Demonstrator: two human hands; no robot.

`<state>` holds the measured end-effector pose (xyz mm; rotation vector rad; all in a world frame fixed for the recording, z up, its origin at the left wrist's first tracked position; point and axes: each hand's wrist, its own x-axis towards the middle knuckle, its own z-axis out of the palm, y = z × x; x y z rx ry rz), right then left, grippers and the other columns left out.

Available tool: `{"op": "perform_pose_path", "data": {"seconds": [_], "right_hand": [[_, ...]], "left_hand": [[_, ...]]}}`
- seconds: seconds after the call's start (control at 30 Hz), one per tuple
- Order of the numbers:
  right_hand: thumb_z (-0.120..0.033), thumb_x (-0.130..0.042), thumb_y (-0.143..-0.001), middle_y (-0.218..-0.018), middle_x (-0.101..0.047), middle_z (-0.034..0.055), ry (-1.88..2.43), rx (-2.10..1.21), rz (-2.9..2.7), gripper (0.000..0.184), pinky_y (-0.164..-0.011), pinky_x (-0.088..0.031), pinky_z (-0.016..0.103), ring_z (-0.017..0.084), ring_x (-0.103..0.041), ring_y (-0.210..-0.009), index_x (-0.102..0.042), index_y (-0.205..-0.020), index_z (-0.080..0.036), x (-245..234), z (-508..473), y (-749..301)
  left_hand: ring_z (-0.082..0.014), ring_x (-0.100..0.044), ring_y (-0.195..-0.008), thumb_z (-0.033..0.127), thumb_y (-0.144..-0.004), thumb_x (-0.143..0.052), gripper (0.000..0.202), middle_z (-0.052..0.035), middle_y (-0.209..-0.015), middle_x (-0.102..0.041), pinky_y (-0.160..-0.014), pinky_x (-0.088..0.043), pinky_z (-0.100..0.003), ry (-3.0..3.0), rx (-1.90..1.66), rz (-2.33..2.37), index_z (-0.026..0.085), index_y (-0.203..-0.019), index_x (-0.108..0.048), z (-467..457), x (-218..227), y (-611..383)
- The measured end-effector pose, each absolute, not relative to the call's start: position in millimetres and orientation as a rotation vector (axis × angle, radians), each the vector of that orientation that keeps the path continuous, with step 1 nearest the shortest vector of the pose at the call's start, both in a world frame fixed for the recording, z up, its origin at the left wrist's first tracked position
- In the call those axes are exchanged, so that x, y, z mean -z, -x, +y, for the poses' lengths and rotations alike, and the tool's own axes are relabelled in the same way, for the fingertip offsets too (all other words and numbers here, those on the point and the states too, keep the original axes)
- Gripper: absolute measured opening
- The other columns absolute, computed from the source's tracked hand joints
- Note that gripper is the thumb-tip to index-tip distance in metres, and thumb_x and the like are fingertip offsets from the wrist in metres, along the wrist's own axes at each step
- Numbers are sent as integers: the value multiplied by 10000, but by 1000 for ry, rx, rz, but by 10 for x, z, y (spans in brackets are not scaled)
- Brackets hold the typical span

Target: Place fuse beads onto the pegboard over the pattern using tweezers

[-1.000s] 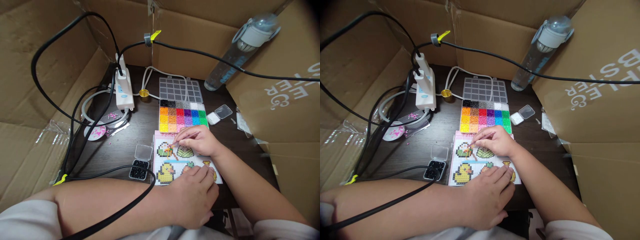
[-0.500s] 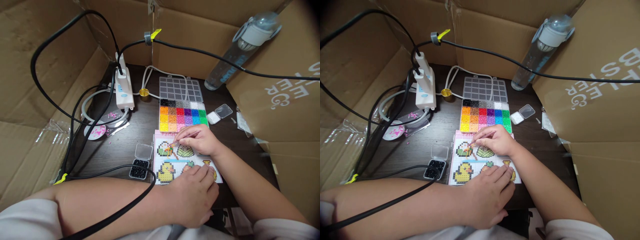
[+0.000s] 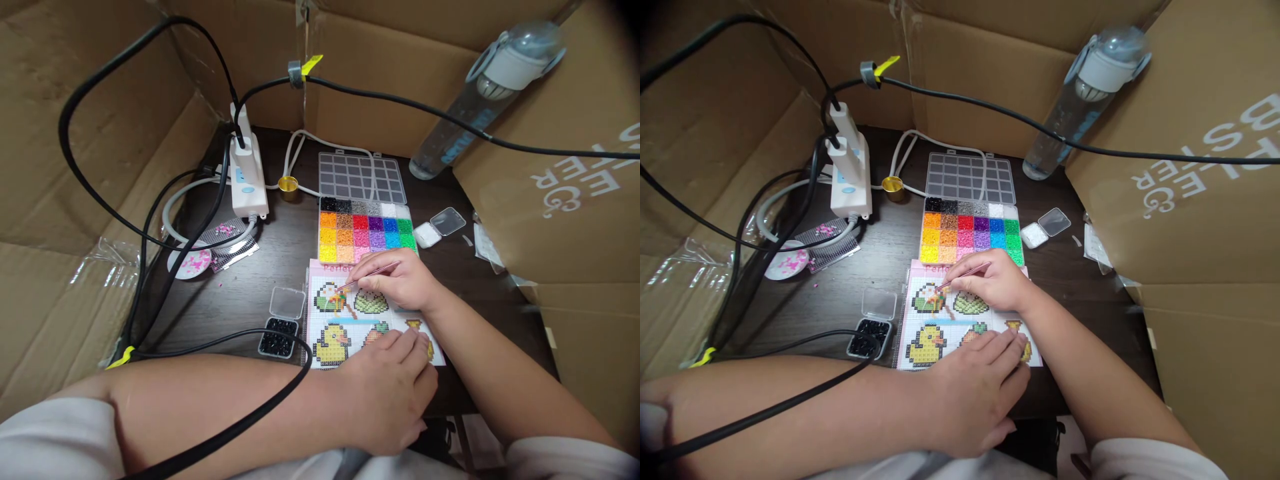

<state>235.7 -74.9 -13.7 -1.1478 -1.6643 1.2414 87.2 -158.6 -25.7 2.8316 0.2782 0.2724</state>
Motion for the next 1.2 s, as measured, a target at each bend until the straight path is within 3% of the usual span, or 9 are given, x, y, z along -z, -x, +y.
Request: {"op": "perform_pose_path", "data": {"seconds": [0.2, 0.37, 0.5, 0.83, 1.07, 1.2], "right_hand": [[-249, -747, -748, -804, -767, 58, 1267, -1264, -1501, 91, -554, -538, 243, 138, -683, -631, -792, -809, -198, 158, -742, -2362], [-238, -757, -734, -835, -767, 61, 1305, -1236, -1494, 91, -564, -546, 248, 123, -665, -611, -792, -807, -194, 158, -741, -2321], [-228, -765, -732, -730, -749, 36, 1295, -1233, -1375, 94, -515, -538, 250, 115, -645, -527, -785, -815, -191, 163, -730, -2374], [-224, -731, -802, -868, -765, 58, 1183, -775, -1235, 93, -537, -525, 284, 124, -631, -565, -770, -886, -211, -361, -812, -2729], [-305, -724, -803, -810, -749, 43, 1429, -670, -1222, 136, -539, -542, 285, 123, -628, -543, -755, -875, -193, -40, -845, -2755], [-349, -738, -789, -641, -684, 10, 1466, -624, -1094, 193, -505, -516, 273, 129, -605, -507, -733, -891, -186, 125, -776, -2782]], "left_hand": [[-359, -400, -1309, 511, -889, -467, 565, -217, -1442, -426, -983, -348, -461, -2821, -257, 271, 94, -1265, -527, -1572, 246, -865], [-361, -396, -1316, 513, -885, -476, 573, -225, -1437, -428, -997, -344, -456, -2827, -268, 265, 84, -1261, -530, -1580, 253, -868], [-367, -403, -1308, 515, -879, -480, 572, -225, -1439, -424, -979, -363, -458, -2824, -270, 269, 86, -1253, -536, -1595, 270, -880], [-372, -391, -1318, 530, -873, -478, 574, -220, -1445, -412, -1006, -354, -478, -2839, -276, 277, 99, -1247, -536, -1580, 267, -875], [-369, -383, -1337, 529, -895, -438, 589, -226, -1454, -401, -1042, -339, -470, -2828, -248, 258, 86, -1275, -518, -1576, 249, -865], [-377, -366, -1353, 519, -908, -418, 581, -229, -1477, -372, -1030, -367, -490, -2812, -195, 267, 92, -1293, -505, -1558, 231, -861]]}}
